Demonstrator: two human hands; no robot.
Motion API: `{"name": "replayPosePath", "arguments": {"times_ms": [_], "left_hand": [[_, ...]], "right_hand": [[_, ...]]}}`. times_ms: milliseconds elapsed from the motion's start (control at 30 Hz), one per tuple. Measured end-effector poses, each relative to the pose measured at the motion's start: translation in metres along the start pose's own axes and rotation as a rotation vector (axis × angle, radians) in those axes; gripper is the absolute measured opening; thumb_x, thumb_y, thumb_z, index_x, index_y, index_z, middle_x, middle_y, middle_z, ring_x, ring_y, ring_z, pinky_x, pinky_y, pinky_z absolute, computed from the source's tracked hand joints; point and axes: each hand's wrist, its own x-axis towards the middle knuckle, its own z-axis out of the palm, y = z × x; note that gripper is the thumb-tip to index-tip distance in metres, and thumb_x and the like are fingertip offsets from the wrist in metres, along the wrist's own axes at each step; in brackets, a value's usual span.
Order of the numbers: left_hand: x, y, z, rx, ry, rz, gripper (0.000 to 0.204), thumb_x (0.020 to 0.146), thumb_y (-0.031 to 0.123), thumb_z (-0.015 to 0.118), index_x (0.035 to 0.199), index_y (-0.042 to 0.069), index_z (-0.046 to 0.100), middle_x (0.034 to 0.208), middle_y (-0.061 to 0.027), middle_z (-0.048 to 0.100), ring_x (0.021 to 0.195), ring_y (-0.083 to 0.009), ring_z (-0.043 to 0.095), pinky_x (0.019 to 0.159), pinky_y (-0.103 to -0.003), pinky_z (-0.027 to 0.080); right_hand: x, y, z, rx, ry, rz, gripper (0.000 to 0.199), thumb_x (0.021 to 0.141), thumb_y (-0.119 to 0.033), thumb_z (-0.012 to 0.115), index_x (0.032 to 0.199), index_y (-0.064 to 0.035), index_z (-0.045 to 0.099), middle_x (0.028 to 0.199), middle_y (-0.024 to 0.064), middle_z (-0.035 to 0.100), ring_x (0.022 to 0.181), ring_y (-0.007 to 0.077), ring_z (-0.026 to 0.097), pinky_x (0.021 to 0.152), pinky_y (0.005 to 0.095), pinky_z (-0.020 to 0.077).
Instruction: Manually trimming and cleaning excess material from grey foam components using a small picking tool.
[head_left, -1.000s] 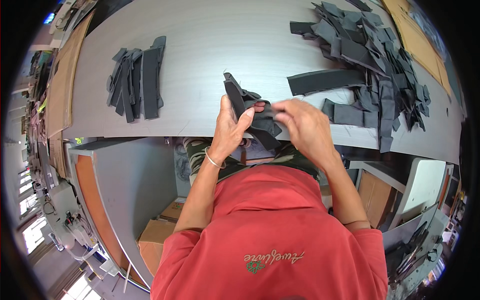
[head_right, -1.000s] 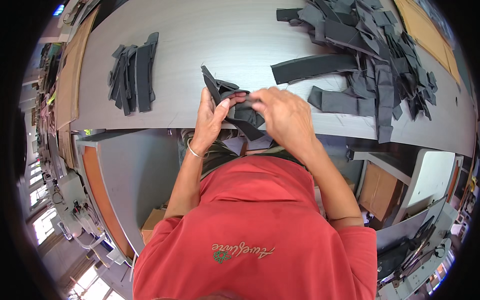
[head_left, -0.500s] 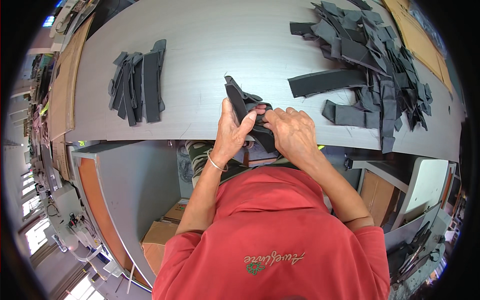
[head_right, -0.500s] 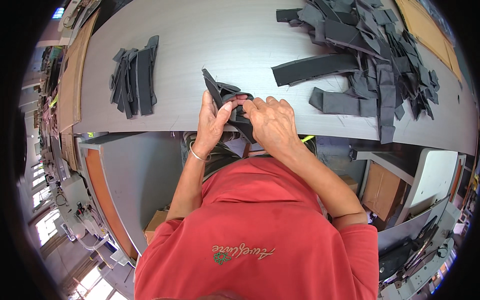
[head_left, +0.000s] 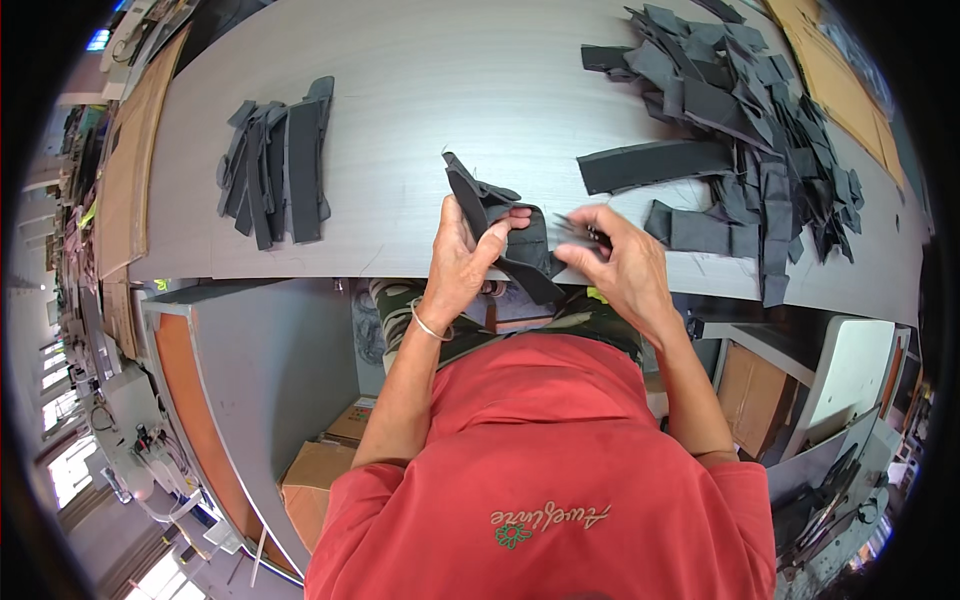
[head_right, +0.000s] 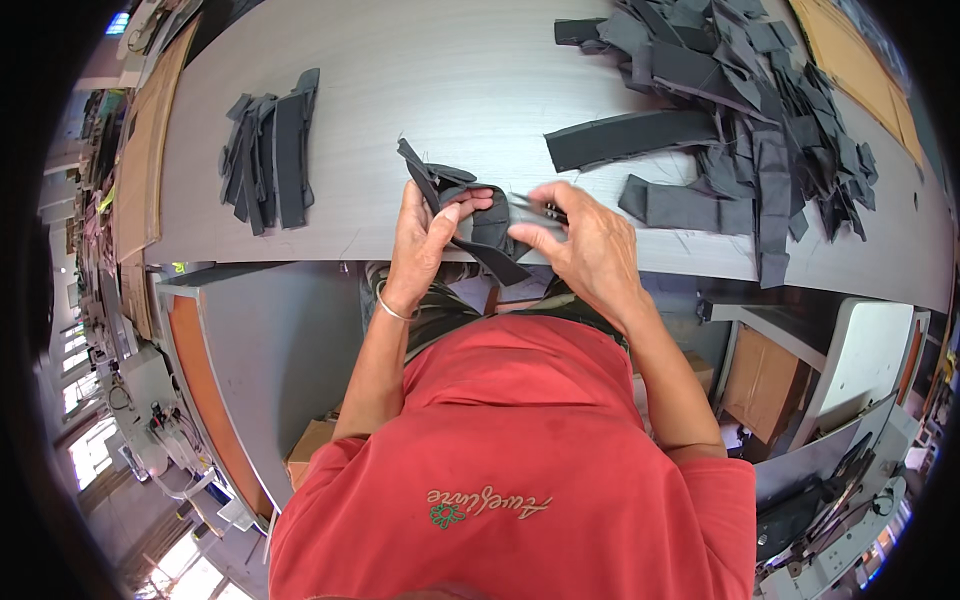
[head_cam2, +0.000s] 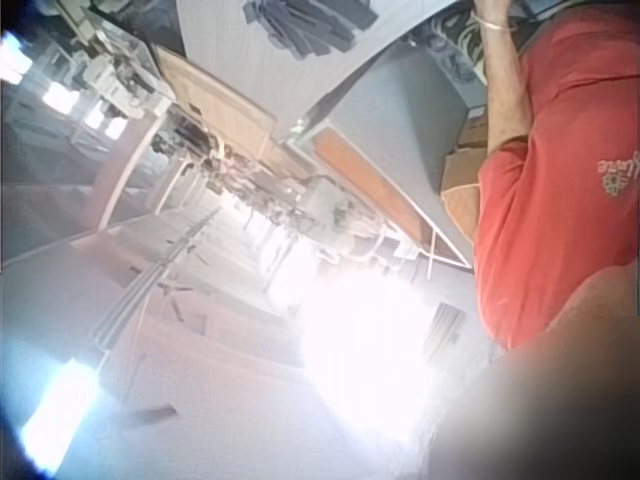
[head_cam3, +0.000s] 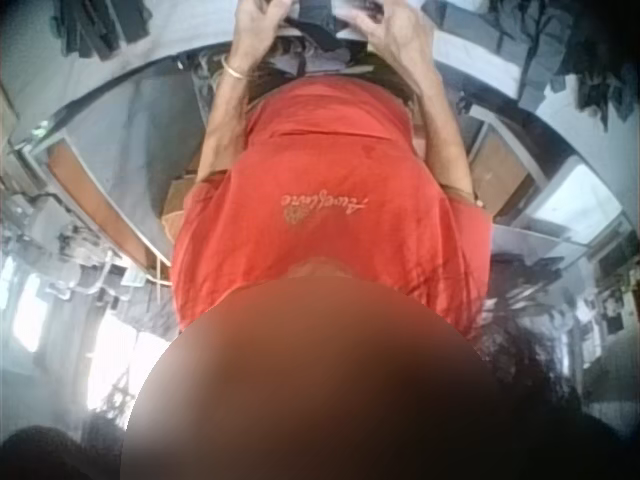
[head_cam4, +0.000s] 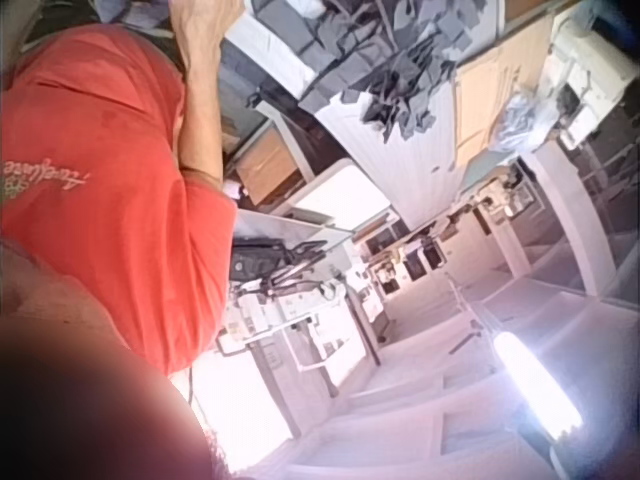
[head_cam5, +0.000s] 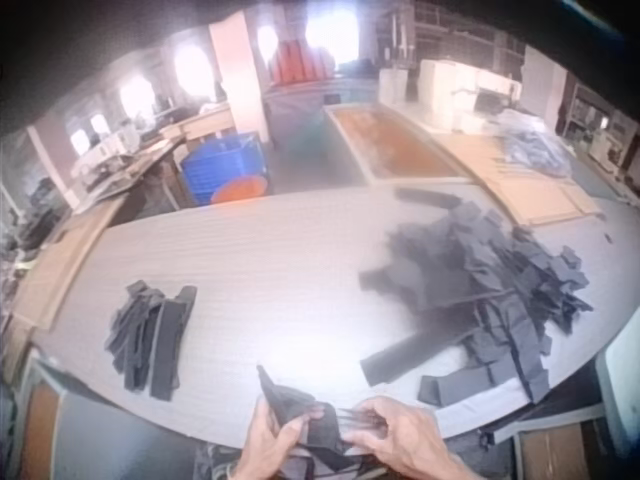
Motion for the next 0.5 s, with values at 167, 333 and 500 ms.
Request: {"name": "replayPosePath", "arguments": {"times_ms": [167,333,500], "left_hand": [[0.001,-0.003,-0.004,0.054,-0.029,0.028,0.042,0.093,0.017,0.051,0.126,-0.003,0.032,0.115,-0.0231,0.056,0.107,-0.0289,0.06,0.092,-0.036,0.046],[0.0,0.004,-0.003,-0.018,-0.022,-0.018,0.029,0.092,0.004,0.049,0.116,-0.002,0.034,0.11,-0.0212,0.059,0.105,-0.0263,0.061,0.092,-0.035,0.046],[0.0,0.001,-0.007,0.064,-0.018,-0.001,0.047,0.092,0.023,0.052,0.128,-0.001,0.035,0.112,-0.0198,0.06,0.103,-0.0273,0.063,0.071,-0.026,0.047]], "right_hand": [[-0.007,0.002,0.008,-0.131,-0.187,-0.026,0.023,0.079,-0.026,0.071,0.084,-0.0038,0.069,0.073,0.0129,0.065,0.064,0.0296,0.061,0.062,0.0361,0.0466],[-0.005,0.016,0.012,-0.053,-0.17,-0.048,0.011,0.079,-0.009,0.061,0.085,-0.0009,0.066,0.073,0.0132,0.065,0.064,0.0274,0.061,0.06,0.0359,0.0458],[0.003,0.035,-0.002,0.131,-0.008,0.12,0.007,0.08,-0.004,0.06,0.086,-0.0006,0.062,0.067,0.0065,0.058,0.062,0.0146,0.053,0.061,0.0283,0.044]]}}
